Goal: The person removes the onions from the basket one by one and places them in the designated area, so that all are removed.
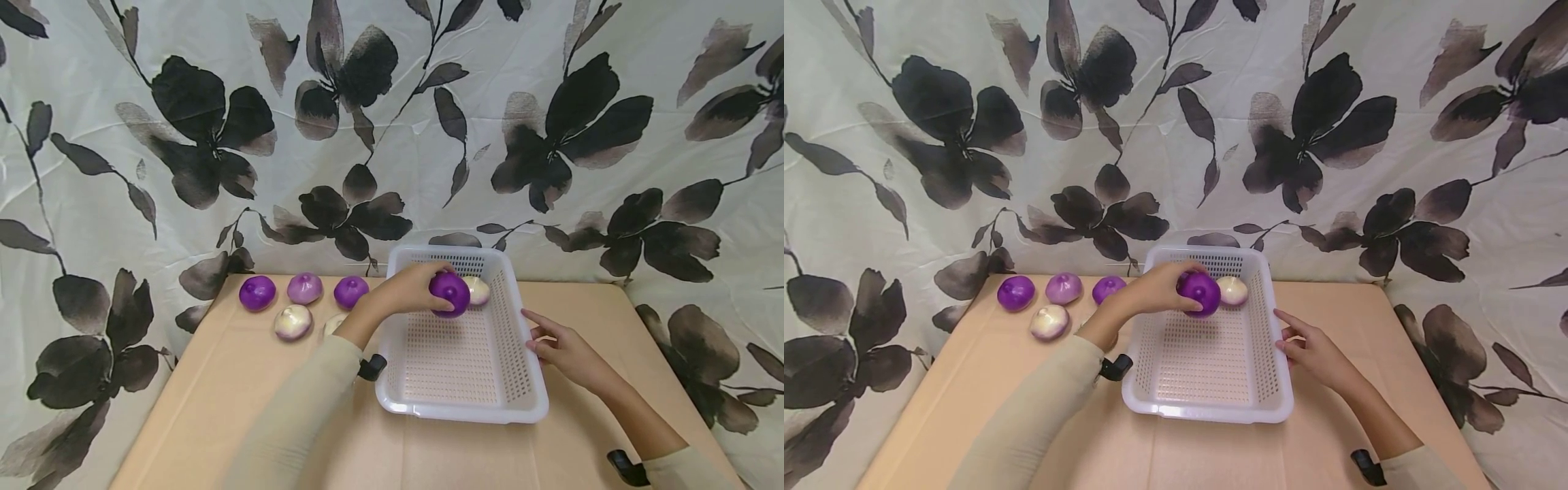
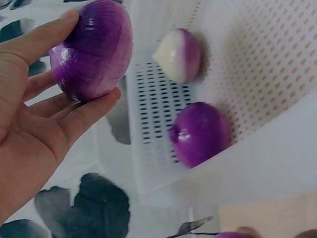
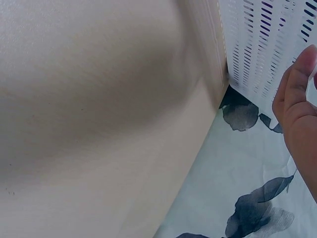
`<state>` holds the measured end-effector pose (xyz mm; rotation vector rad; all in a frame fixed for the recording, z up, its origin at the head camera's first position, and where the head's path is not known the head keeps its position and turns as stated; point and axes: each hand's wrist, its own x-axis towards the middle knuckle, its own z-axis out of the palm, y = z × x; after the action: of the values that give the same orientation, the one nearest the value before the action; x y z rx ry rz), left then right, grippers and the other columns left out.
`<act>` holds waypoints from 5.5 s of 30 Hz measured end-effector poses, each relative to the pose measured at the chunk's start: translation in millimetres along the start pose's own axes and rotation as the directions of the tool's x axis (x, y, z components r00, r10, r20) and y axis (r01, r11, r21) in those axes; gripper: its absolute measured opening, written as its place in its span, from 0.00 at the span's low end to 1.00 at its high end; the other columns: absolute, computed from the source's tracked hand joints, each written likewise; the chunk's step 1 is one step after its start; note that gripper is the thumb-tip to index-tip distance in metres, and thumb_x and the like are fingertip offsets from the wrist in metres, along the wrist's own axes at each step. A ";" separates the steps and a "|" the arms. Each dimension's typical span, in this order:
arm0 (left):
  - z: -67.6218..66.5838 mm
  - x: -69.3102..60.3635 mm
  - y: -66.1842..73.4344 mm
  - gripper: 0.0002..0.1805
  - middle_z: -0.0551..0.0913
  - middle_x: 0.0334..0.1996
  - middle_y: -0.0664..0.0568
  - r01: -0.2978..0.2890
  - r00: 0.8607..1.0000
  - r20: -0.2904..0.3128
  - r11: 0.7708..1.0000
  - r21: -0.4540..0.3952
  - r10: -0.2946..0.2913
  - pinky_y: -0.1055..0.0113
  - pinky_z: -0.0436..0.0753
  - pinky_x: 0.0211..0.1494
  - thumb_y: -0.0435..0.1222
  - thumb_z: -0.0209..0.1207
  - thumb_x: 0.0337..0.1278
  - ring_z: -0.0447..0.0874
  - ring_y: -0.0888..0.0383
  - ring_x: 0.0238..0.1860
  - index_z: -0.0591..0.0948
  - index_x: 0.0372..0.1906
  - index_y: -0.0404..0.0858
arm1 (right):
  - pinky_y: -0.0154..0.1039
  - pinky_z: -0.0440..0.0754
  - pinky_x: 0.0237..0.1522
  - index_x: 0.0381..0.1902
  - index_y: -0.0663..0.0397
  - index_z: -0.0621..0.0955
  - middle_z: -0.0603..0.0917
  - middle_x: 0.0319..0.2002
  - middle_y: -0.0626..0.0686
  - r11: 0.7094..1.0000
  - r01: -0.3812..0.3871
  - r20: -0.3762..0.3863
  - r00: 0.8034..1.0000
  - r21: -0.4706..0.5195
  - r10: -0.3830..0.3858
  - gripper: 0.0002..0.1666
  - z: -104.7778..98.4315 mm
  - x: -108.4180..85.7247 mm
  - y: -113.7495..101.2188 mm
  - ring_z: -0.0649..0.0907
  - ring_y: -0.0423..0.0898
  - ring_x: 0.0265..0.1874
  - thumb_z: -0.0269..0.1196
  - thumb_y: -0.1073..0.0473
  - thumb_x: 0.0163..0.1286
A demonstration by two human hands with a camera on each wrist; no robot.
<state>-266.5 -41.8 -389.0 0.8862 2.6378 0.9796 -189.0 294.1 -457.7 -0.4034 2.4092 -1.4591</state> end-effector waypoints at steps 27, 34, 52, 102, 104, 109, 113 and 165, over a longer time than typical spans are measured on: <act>-58.1 -110.2 -28.9 0.39 0.79 0.67 0.48 0.074 0.969 -0.234 0.997 -0.017 -0.076 0.47 0.80 0.66 0.43 0.77 0.51 0.80 0.47 0.64 0.76 0.69 0.44 | 0.37 0.90 0.40 0.80 0.66 0.57 0.77 0.51 0.70 1.000 0.002 -0.018 1.000 0.023 -0.002 0.41 2.2 -3.6 2.6 0.86 0.40 0.41 0.60 0.66 0.76; -70.3 -146.8 -55.8 0.39 0.81 0.65 0.46 0.145 0.941 -0.300 0.987 -0.069 -0.159 0.46 0.85 0.60 0.43 0.77 0.52 0.84 0.45 0.58 0.75 0.70 0.47 | 0.38 0.90 0.41 0.80 0.65 0.57 0.77 0.51 0.70 0.999 0.005 -0.020 1.000 0.039 -0.004 0.41 3.2 -4.2 4.3 0.86 0.41 0.42 0.61 0.66 0.76; -84.2 -226.4 -130.3 0.38 0.76 0.64 0.34 0.327 0.825 -0.445 0.936 -0.128 -0.348 0.47 0.85 0.56 0.39 0.74 0.58 0.82 0.36 0.58 0.72 0.71 0.35 | 0.37 0.89 0.41 0.81 0.63 0.56 0.77 0.53 0.70 0.999 0.009 -0.012 1.000 0.034 -0.009 0.42 4.4 -5.7 5.3 0.85 0.41 0.42 0.61 0.65 0.76; -79.9 -278.3 -237.0 0.42 0.67 0.66 0.16 0.626 0.703 -0.252 0.747 -0.225 -0.665 0.35 0.73 0.67 0.50 0.59 0.72 0.69 0.24 0.67 0.61 0.73 0.22 | 0.37 0.90 0.40 0.81 0.64 0.56 0.77 0.52 0.72 0.998 0.011 -0.003 1.000 0.057 -0.011 0.41 2.6 -4.2 2.3 0.86 0.40 0.41 0.60 0.67 0.76; -79.9 -278.5 -237.2 0.42 0.67 0.66 0.16 0.630 0.701 -0.247 0.743 -0.224 -0.669 0.34 0.72 0.68 0.50 0.59 0.73 0.68 0.23 0.67 0.60 0.73 0.22 | 0.38 0.90 0.40 0.81 0.65 0.56 0.77 0.52 0.72 0.998 0.010 -0.001 1.000 0.060 -0.010 0.41 2.4 -4.0 2.2 0.86 0.40 0.41 0.60 0.67 0.76; -79.3 -278.7 -235.5 0.42 0.67 0.66 0.16 0.628 0.705 -0.253 0.749 -0.211 -0.662 0.34 0.72 0.68 0.49 0.58 0.73 0.68 0.23 0.68 0.60 0.73 0.21 | 0.38 0.90 0.41 0.81 0.64 0.55 0.76 0.52 0.72 0.998 0.002 0.004 1.000 0.058 -0.002 0.42 2.0 -3.6 2.4 0.86 0.40 0.41 0.60 0.67 0.76; -78.2 -278.4 -234.8 0.41 0.68 0.65 0.16 0.621 0.709 -0.265 0.757 -0.204 -0.654 0.35 0.73 0.67 0.49 0.59 0.73 0.69 0.24 0.67 0.60 0.73 0.22 | 0.38 0.90 0.41 0.81 0.64 0.55 0.76 0.52 0.72 0.999 0.005 0.006 1.000 0.054 -0.005 0.42 1.7 -3.4 2.8 0.86 0.40 0.41 0.60 0.66 0.76; -107.1 -256.2 -181.1 0.47 0.63 0.74 0.24 0.568 0.751 -0.359 0.819 -0.079 -0.555 0.27 0.68 0.68 0.54 0.63 0.68 0.63 0.24 0.71 0.59 0.77 0.28 | 0.37 0.90 0.41 0.81 0.63 0.56 0.77 0.52 0.70 0.999 0.014 0.003 1.000 0.043 -0.014 0.42 0.2 -2.9 4.2 0.86 0.41 0.41 0.60 0.66 0.76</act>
<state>-185.2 -360.4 -431.2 -0.1464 2.9383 0.9961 -186.6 297.0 -461.2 -0.4134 2.3722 -1.5121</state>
